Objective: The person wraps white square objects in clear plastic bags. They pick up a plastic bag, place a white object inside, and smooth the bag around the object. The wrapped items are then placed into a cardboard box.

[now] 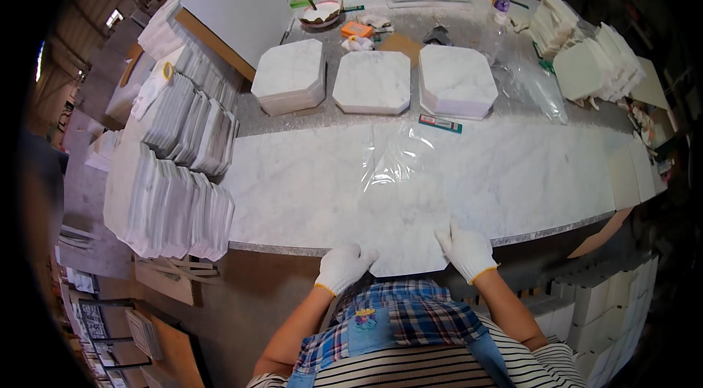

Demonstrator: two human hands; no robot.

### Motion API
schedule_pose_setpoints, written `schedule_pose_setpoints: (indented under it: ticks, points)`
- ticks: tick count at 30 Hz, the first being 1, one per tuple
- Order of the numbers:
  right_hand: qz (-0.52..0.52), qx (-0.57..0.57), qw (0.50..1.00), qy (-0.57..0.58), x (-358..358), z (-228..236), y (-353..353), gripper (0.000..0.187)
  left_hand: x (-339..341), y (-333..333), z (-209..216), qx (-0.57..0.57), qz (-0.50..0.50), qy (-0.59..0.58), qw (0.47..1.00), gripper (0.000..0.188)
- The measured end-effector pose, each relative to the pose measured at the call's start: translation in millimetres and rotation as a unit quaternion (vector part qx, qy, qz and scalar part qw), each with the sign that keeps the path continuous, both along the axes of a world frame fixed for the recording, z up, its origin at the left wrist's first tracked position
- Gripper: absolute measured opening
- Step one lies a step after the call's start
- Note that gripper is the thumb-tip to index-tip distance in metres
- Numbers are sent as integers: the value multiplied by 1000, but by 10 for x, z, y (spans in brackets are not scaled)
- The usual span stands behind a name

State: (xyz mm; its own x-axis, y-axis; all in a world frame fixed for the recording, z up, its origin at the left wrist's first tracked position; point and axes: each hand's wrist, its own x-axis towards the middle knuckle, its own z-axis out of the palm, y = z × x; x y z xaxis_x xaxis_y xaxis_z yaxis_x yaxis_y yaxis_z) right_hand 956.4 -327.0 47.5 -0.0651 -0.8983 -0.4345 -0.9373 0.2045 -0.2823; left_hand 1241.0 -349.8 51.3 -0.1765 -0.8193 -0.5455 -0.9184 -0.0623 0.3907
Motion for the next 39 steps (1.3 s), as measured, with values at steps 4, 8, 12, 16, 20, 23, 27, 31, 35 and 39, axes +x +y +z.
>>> schedule_pose_setpoints:
  ticks: [4,8,12,16,20,23,27,31,35,39]
  points:
    - [27,-20,999,10,-45,15,-23,55,-16,-2,3,-5,-14,-23,1000,66]
    - [38,-22,999,27,-20,56,-10,54,-15,-34,19,9,-33,-54,998,63]
    - [45,0,998,36,-76,123,-111,52,-147,-137,246,6,-34,-120,992,56]
    - [54,-77,996,9,-248,104,-354,48,-118,-306,211,-129,-8,-60,990,44]
    - [96,-183,979,-1,-115,312,-1113,43,-174,-881,124,-254,10,18,967,37]
    - [186,-339,922,1,-53,-8,-1809,44,-295,-1452,90,-321,-6,17,947,39]
    - [206,-337,919,-21,-30,-270,-2477,45,-393,-1980,38,-301,-15,26,953,46]
    - [166,-278,946,14,46,-276,-2689,37,-479,-2260,39,-357,-85,37,930,55]
    - [155,-328,932,-18,-50,-487,-2788,19,-658,-2423,-120,-420,-172,100,886,68]
    - [144,-367,916,-75,62,-477,-2734,12,-708,-2530,-55,-380,-221,110,891,77]
